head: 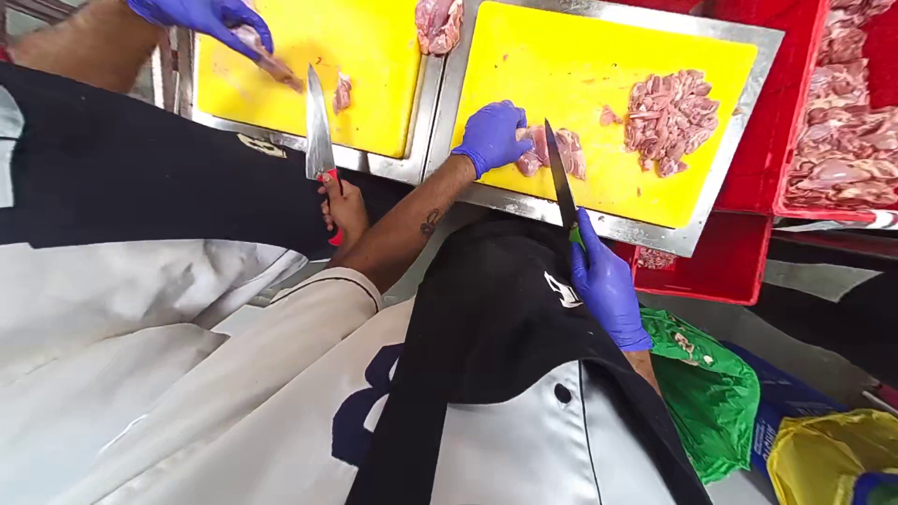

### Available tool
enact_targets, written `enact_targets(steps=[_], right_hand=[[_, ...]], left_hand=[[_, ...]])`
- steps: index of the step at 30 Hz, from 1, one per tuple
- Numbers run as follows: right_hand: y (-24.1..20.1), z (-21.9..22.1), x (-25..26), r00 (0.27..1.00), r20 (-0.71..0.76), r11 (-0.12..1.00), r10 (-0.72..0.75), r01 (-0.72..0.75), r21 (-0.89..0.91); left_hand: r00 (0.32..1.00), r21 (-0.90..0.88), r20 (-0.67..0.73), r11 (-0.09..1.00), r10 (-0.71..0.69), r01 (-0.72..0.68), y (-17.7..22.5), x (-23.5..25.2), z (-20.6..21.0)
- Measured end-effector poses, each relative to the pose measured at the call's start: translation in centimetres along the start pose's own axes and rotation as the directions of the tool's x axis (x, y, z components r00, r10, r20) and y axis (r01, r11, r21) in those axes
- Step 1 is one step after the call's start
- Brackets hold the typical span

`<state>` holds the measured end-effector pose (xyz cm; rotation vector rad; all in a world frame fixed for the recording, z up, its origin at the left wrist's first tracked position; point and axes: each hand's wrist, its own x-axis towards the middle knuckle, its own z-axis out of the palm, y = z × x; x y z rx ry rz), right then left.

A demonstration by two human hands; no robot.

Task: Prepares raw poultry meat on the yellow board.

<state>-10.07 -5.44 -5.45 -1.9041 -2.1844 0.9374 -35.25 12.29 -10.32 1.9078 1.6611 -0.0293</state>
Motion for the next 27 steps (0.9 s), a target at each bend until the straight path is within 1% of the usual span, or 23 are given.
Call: enact_targets(steps=[2, 5, 7, 9, 11, 14, 16, 18, 19, 20, 21, 22, 23, 24, 25, 26, 27], right_hand=[[-0.2, -0.3, 0.6, 0.998, 0.050, 0.997, 0.029, -0.025, -0.074], [-2.0, 0.3, 4.8, 0.992, 0.101, 0.989, 0.075, -0.061, -0.135], [-3.0, 1.0, 9.1, 0.998, 0.058, 0.992, 0.036, -0.028, -0.124], [-3.8, 1.4, 12.2, 1.000, -0.001, 0.993, 0.000, -0.001, -0.116], [-3.7, 1.4, 12.4, 1.000, -0.002, 0.994, -0.018, 0.018, -0.108], [-1.2, 1.4, 8.8, 0.999, 0.038, 0.998, -0.031, 0.033, -0.053], [1.5, 1.2, 6.0, 0.998, 0.050, 0.999, -0.041, 0.042, -0.011], [3.5, 0.6, 4.6, 0.999, 0.020, 0.999, -0.047, 0.047, 0.002], [3.8, 0.2, 4.6, 1.000, -0.011, 1.000, -0.027, 0.027, -0.001], [3.8, -0.3, 5.0, 0.999, -0.053, 1.000, 0.002, -0.002, 0.007], [3.5, -0.8, 5.3, 0.995, -0.101, 0.999, 0.026, -0.023, 0.026], [3.1, -1.4, 5.6, 0.987, -0.158, 0.998, 0.032, -0.024, 0.052], [2.6, -1.9, 5.8, 0.976, -0.216, 0.997, 0.016, 0.001, 0.079], [1.8, -2.2, 5.9, 0.969, -0.248, 0.993, -0.003, 0.032, 0.112], [1.0, -2.2, 5.9, 0.969, -0.245, 0.986, -0.021, 0.061, 0.158], [0.4, -1.8, 5.8, 0.978, -0.205, 0.972, -0.033, 0.079, 0.220], [0.0, -1.1, 5.8, 0.991, -0.126, 0.951, -0.042, 0.078, 0.299]], left_hand=[[0.998, 0.030, 0.026, 0.998, 0.050, -0.051, 0.3, 0.3, 0.5], [0.992, 0.069, 0.079, 0.993, 0.094, -0.099, 0.6, 0.3, 0.1], [0.990, 0.073, 0.108, 0.992, 0.090, -0.099, 0.7, 0.6, -0.2], [0.989, 0.042, 0.115, 0.995, 0.089, -0.095, 0.2, 1.0, -0.2], [0.990, -0.035, 0.103, 0.995, 0.098, -0.095, -1.1, 1.3, -0.4], [0.994, -0.239, -0.011, 0.965, 0.108, -0.108, -3.3, 1.4, -1.9], [0.991, -0.447, -0.087, 0.884, 0.105, -0.133, -3.6, 1.0, -2.9], [0.988, -0.663, -0.115, 0.732, 0.106, -0.156, -2.5, 0.3, -3.6], [0.984, -0.742, -0.137, 0.646, 0.115, -0.179, -1.8, 0.1, -4.0], [0.980, -0.792, -0.163, 0.577, 0.116, -0.200, -1.1, -0.1, -4.2], [0.978, -0.819, -0.176, 0.534, 0.109, -0.207, -0.5, -0.4, -4.2], [0.979, -0.828, -0.180, 0.524, 0.092, -0.201, 0.0, -0.7, -4.1], [0.982, -0.808, -0.179, 0.560, 0.059, -0.181, 0.2, -1.1, -3.5], [0.985, -0.747, -0.169, 0.649, 0.022, -0.143, 0.0, -1.5, -2.5], [0.989, -0.632, -0.149, 0.771, -0.018, -0.081, -0.5, -2.1, -1.3], [0.991, -0.471, -0.119, 0.882, -0.061, -0.003, -1.1, -2.6, -0.1], [0.990, -0.322, -0.094, 0.944, -0.109, 0.074, -1.6, -3.2, 1.0]])
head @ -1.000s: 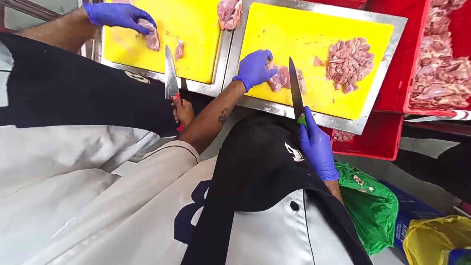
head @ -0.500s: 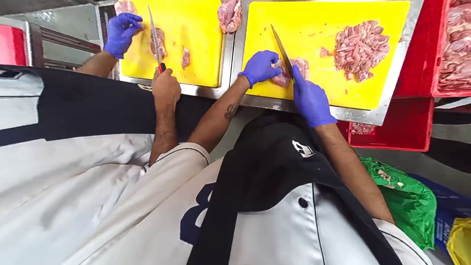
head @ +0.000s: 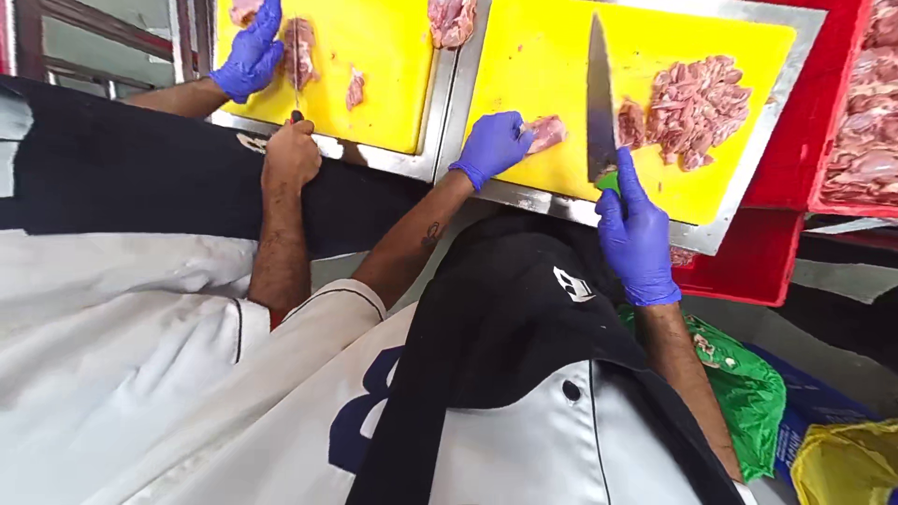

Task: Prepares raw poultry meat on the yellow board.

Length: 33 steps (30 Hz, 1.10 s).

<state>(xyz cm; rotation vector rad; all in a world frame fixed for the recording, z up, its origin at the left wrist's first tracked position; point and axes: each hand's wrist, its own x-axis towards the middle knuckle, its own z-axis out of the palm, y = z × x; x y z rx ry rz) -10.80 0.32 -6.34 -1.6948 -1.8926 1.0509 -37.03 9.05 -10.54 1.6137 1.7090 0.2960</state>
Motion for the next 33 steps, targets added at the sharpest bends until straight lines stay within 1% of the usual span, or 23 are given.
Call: enact_targets(steps=[1, 3, 4, 5, 6, 7, 8, 9, 10, 11, 13, 15, 16, 18, 22, 24, 26, 28, 29, 30, 31, 32, 33], right_hand=[[0.4, 0.9, -0.1, 0.994, 0.108, 0.994, 0.030, -0.042, 0.102], [2.5, 2.5, 0.1, 0.945, 0.319, 0.937, 0.079, -0.179, 0.300], [3.5, 3.0, 0.0, 0.928, 0.356, 0.888, 0.110, -0.253, 0.385], [4.0, 3.3, -0.3, 0.931, 0.333, 0.847, 0.147, -0.292, 0.444], [3.9, 3.2, -0.4, 0.949, 0.263, 0.863, 0.173, -0.275, 0.423], [3.4, 2.9, -0.5, 0.968, 0.182, 0.927, 0.172, -0.222, 0.303], [2.7, 2.4, -0.9, 0.982, 0.129, 0.983, 0.136, -0.149, 0.104], [1.5, 1.6, -1.4, 0.989, 0.122, 0.994, 0.079, -0.069, -0.087], [0.1, 0.9, -1.9, 0.987, 0.160, 0.971, 0.033, 0.006, -0.239], [-1.3, 0.3, -2.5, 0.974, 0.226, 0.931, 0.024, 0.061, -0.361], [-3.5, -0.3, -3.8, 0.930, 0.347, 0.851, 0.118, 0.085, -0.518], [-4.6, -0.6, -4.1, 0.894, 0.386, 0.801, 0.228, 0.053, -0.596], [-4.6, -0.5, -4.0, 0.894, 0.382, 0.793, 0.234, 0.052, -0.607], [-4.0, 0.9, -2.4, 0.920, 0.353, 0.818, 0.170, 0.068, -0.571], [-4.4, 6.1, 5.1, 0.967, 0.255, 0.891, 0.024, 0.095, -0.444], [-5.0, 7.0, 7.1, 0.971, 0.231, 0.897, -0.052, 0.147, -0.417], [-4.9, 6.4, 7.4, 0.970, 0.231, 0.909, -0.070, 0.158, -0.387], [-4.7, 4.2, 6.0, 0.974, 0.209, 0.949, -0.082, 0.140, -0.281], [-4.4, 3.0, 4.8, 0.982, 0.177, 0.972, -0.070, 0.106, -0.207], [-4.0, 2.1, 3.6, 0.989, 0.145, 0.987, -0.041, 0.062, -0.145], [-3.4, 1.3, 2.7, 0.991, 0.130, 0.993, -0.004, 0.019, -0.115], [-2.8, 0.7, 1.9, 0.989, 0.145, 0.991, 0.030, -0.011, -0.131], [-2.4, 0.3, 1.2, 0.983, 0.172, 0.983, 0.060, -0.028, -0.181]], left_hand=[[0.999, 0.117, -0.004, 0.992, -0.049, 0.049, -0.8, -0.5, 0.5], [0.992, 0.215, -0.012, 0.969, -0.124, 0.123, -1.4, -1.0, 0.4], [0.990, 0.219, -0.018, 0.965, -0.141, 0.141, -1.5, -1.2, 0.2], [0.991, 0.212, -0.039, 0.969, -0.124, 0.130, -1.7, -1.3, 0.1], [0.995, 0.198, -0.084, 0.978, -0.056, 0.071, -1.9, -1.4, 0.2], [0.989, 0.175, -0.135, 0.984, 0.066, -0.041, -2.3, -1.4, 0.4], [0.960, 0.138, -0.178, 0.971, 0.218, -0.195, -3.0, -1.4, 0.8], [0.913, 0.102, -0.203, 0.935, 0.354, -0.340, -3.6, -1.1, 1.2], [0.875, 0.101, -0.200, 0.897, 0.442, -0.430, -3.9, -0.8, 1.5], [0.857, 0.131, -0.179, 0.875, 0.484, -0.466, -4.1, -0.7, 1.7], [0.850, 0.192, -0.149, 0.858, 0.505, -0.476, -4.0, -1.0, 2.2], [0.861, 0.232, -0.141, 0.862, 0.488, -0.451, -3.8, -1.0, 2.4], [0.867, 0.240, -0.145, 0.867, 0.477, -0.437, -3.7, -1.1, 2.5], [0.872, 0.259, -0.153, 0.870, 0.465, -0.419, -3.6, -1.4, 2.8], [0.892, 0.303, -0.124, 0.873, 0.435, -0.383, -3.1, -1.4, 2.6], [0.909, 0.300, -0.128, 0.889, 0.397, -0.347, -2.9, -1.1, 2.4], [0.932, 0.239, -0.207, 0.939, 0.297, -0.247, -2.8, -0.2, 1.8], [0.952, 0.159, -0.278, 0.983, 0.129, -0.087, -2.5, 1.3, 0.1], [0.954, 0.098, -0.294, 0.995, 0.053, -0.025, -2.5, 1.8, -0.8], [0.952, 0.018, -0.303, 1.000, 0.029, -0.025, -2.7, 2.2, -1.4], [0.950, -0.070, -0.303, 0.993, 0.073, -0.099, -2.9, 2.7, -1.7], [0.949, -0.123, -0.269, 0.972, 0.163, -0.202, -2.9, 3.0, -1.6], [0.939, -0.121, -0.220, 0.948, 0.264, -0.295, -2.7, 3.1, -1.1]])
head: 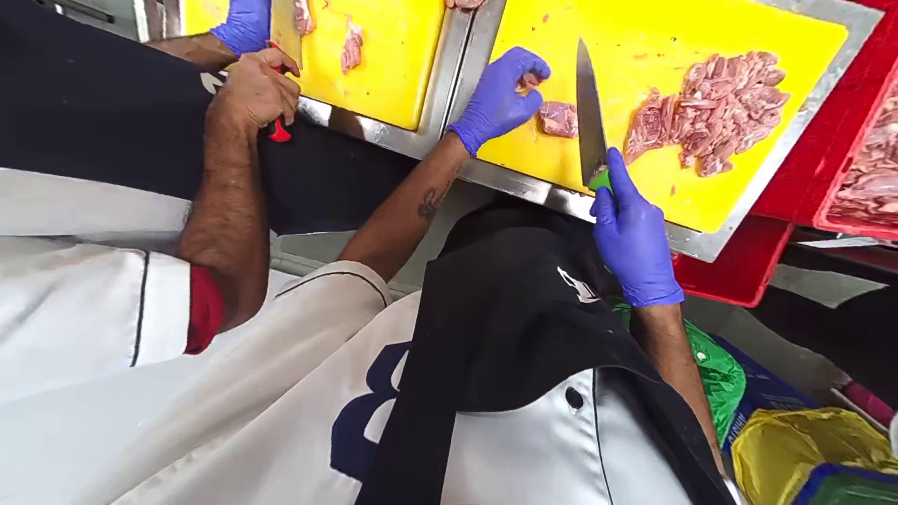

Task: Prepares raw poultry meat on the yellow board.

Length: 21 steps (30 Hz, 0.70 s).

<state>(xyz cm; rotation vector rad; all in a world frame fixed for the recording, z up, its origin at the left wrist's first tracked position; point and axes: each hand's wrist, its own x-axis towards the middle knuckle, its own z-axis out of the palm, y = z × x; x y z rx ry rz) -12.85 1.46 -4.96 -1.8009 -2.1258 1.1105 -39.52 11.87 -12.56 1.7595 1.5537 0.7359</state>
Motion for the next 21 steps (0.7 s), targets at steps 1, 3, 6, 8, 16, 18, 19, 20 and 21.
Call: enact_targets(steps=[1, 3, 6, 8, 16, 18, 19, 20, 21], right_hand=[[0.1, 0.0, -0.7, 1.000, 0.026, 0.998, 0.010, -0.009, -0.060], [0.0, 0.1, -2.3, 0.998, 0.061, 0.982, -0.001, 0.012, -0.190], [-0.2, 0.6, -4.1, 0.995, 0.103, 0.952, 0.005, 0.027, -0.306], [-0.3, 1.4, -2.9, 0.995, 0.096, 0.952, 0.011, 0.018, -0.305], [-1.3, 2.8, 8.9, 0.997, 0.001, 0.993, -0.080, 0.080, -0.088], [-0.9, 0.6, 6.8, 0.998, 0.018, 0.998, -0.067, 0.068, -0.005], [-0.7, -0.5, 5.3, 0.999, 0.018, 0.997, -0.048, 0.047, 0.053], [-0.5, -1.5, 4.0, 1.000, 0.015, 0.993, -0.027, 0.025, 0.115], [-0.2, -2.5, 3.1, 1.000, 0.002, 0.985, -0.015, 0.015, 0.173]], left_hand=[[0.995, 0.026, 0.064, 0.997, 0.076, -0.078, 0.3, 0.0, 0.8], [0.979, 0.124, 0.141, 0.979, 0.144, -0.162, 1.0, -0.5, 2.5], [0.985, 0.222, 0.122, 0.964, 0.124, -0.149, 1.4, -1.4, 3.4], [0.987, 0.263, 0.097, 0.953, 0.127, -0.148, 1.5, -1.8, 3.7], [0.982, 0.287, 0.142, 0.945, 0.121, -0.158, 1.6, -1.5, 3.3], [0.993, 0.299, 0.103, 0.950, 0.057, -0.085, 1.4, -0.1, 2.4], [0.997, 0.297, 0.077, 0.955, 0.005, -0.028, 1.3, 0.9, 1.9], [0.998, 0.283, 0.048, 0.959, -0.051, 0.035, 1.3, 1.8, 1.3], [0.995, 0.257, 0.028, 0.963, -0.095, 0.085, 1.3, 2.8, 0.8]])
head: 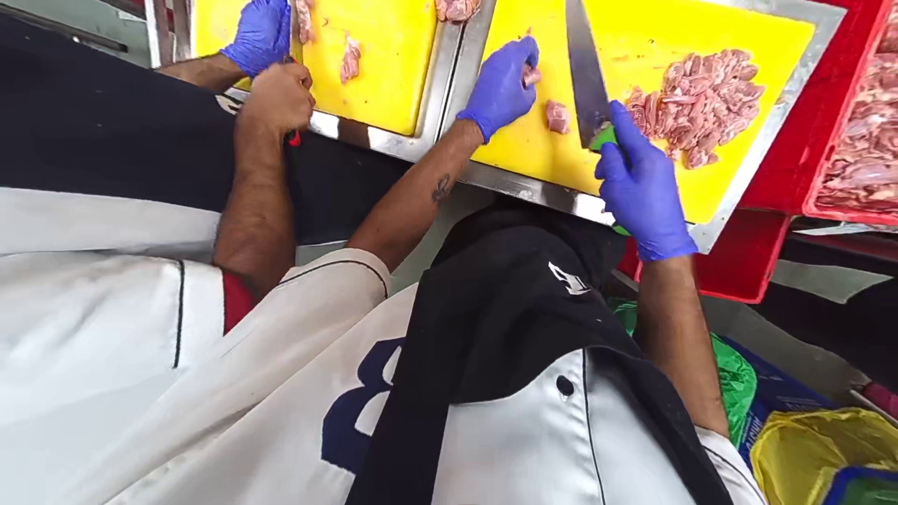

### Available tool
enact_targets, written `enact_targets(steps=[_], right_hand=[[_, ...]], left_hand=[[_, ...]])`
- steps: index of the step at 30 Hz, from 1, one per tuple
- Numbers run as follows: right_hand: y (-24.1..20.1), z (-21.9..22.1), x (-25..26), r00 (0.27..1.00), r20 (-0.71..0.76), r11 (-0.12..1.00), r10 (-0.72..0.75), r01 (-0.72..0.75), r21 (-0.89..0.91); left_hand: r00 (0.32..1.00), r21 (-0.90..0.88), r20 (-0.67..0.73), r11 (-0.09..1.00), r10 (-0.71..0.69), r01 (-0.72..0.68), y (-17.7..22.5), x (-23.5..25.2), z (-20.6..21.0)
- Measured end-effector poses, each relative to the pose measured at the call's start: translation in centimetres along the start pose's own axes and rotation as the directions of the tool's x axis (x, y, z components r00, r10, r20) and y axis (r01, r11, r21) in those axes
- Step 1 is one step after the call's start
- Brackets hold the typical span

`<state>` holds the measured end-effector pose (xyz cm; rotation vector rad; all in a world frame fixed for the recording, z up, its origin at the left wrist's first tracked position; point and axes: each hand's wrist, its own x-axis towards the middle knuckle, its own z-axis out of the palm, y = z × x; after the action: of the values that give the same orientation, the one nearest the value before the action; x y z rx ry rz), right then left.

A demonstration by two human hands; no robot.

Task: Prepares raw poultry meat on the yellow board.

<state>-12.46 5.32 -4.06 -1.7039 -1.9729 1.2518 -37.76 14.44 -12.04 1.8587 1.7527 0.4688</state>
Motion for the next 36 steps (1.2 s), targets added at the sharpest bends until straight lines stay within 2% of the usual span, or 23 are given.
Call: enact_targets(steps=[2, 4, 6, 8, 10, 11, 12, 13, 14, 15, 16, 17, 18, 19, 21, 23, 25, 28, 31, 34, 36], right_hand=[[0.7, -2.1, -1.1, 0.999, -0.039, 0.996, 0.004, 0.000, 0.086], [1.8, -3.9, -2.1, 0.995, -0.095, 0.988, 0.035, -0.020, 0.155], [3.0, -4.9, -3.3, 0.983, -0.159, 0.976, 0.088, -0.053, 0.211], [4.1, -5.6, -4.3, 0.969, -0.207, 0.963, 0.133, -0.077, 0.259], [5.0, -6.0, -5.5, 0.957, -0.241, 0.954, 0.161, -0.089, 0.285], [5.4, -6.1, -6.2, 0.952, -0.255, 0.951, 0.172, -0.093, 0.295], [5.7, -6.2, -6.8, 0.947, -0.266, 0.948, 0.181, -0.096, 0.304], [6.0, -6.2, -7.4, 0.942, -0.278, 0.943, 0.190, -0.097, 0.317], [6.2, -6.1, -7.9, 0.936, -0.289, 0.938, 0.200, -0.097, 0.333], [6.4, -5.9, -8.4, 0.933, -0.295, 0.932, 0.209, -0.099, 0.348], [6.6, -5.7, -8.8, 0.928, -0.305, 0.928, 0.214, -0.096, 0.359], [6.7, -5.5, -9.2, 0.923, -0.317, 0.926, 0.219, -0.093, 0.366], [6.8, -5.4, -9.5, 0.918, -0.327, 0.924, 0.226, -0.096, 0.370], [6.9, -5.5, -9.7, 0.911, -0.338, 0.922, 0.235, -0.099, 0.375], [7.1, -5.2, -10.3, 0.905, -0.343, 0.917, 0.251, -0.109, 0.384], [7.6, -4.8, -10.9, 0.904, -0.338, 0.916, 0.263, -0.123, 0.383], [7.9, -4.1, -11.4, 0.900, -0.333, 0.909, 0.280, -0.138, 0.393], [8.0, -3.6, -12.1, 0.902, -0.318, 0.899, 0.293, -0.147, 0.412], [7.9, -3.5, -12.4, 0.901, -0.313, 0.889, 0.299, -0.143, 0.435], [7.6, -3.3, -11.7, 0.895, -0.325, 0.876, 0.306, -0.131, 0.465], [7.3, -3.1, -11.1, 0.896, -0.321, 0.871, 0.307, -0.128, 0.475]], left_hand=[[0.997, -0.055, 0.082, 0.998, 0.014, -0.009, 0.5, 1.6, -1.0], [0.935, -0.071, 0.291, 0.979, 0.202, -0.190, 1.9, 1.4, -0.6], [0.793, 0.021, 0.480, 0.899, 0.374, -0.437, 3.7, -0.6, 1.3], [0.632, 0.021, 0.624, 0.799, 0.459, -0.601, 5.4, -2.9, 2.2], [0.452, -0.176, 0.702, 0.749, 0.550, -0.638, 6.2, -2.9, 1.6], [0.411, -0.297, 0.694, 0.755, 0.591, -0.585, 6.5, -2.0, 0.8], [0.442, -0.390, 0.651, 0.772, 0.617, -0.503, 6.9, -0.7, -0.4], [0.541, -0.461, 0.566, 0.783, 0.622, -0.418, 7.0, 1.4, -1.6], [0.695, -0.497, 0.433, 0.796, 0.574, -0.347, 6.9, 3.8, -2.7], [0.864, -0.468, 0.253, 0.837, 0.434, -0.284, 6.8, 6.3, -3.3], [0.969, -0.406, 0.067, 0.894, 0.236, -0.190, 6.7, 9.0, -3.5], [0.995, -0.376, -0.079, 0.922, 0.063, -0.089, 6.7, 11.3, -3.4], [0.990, -0.347, -0.141, 0.937, -0.004, -0.045, 6.9, 12.6, -2.9], [0.992, -0.296, -0.122, 0.953, 0.038, -0.073, 7.6, 12.8, -2.1], [0.962, -0.175, 0.115, 0.958, 0.247, -0.225, 9.2, 10.8, 0.4], [0.877, -0.074, 0.338, 0.938, 0.342, -0.337, 10.3, 8.7, 3.7], [0.816, 0.047, 0.442, 0.898, 0.373, -0.437, 10.7, 7.5, 6.5], [0.737, -0.018, 0.499, 0.856, 0.456, -0.517, 10.9, 6.9, 6.7], [0.647, -0.367, 0.434, 0.779, 0.627, -0.508, 10.3, 7.0, 4.4], [0.696, -0.626, 0.220, 0.646, 0.683, -0.436, 10.0, 5.7, 2.0], [0.705, -0.633, 0.147, 0.613, 0.694, -0.473, 9.3, 4.4, 0.9]])
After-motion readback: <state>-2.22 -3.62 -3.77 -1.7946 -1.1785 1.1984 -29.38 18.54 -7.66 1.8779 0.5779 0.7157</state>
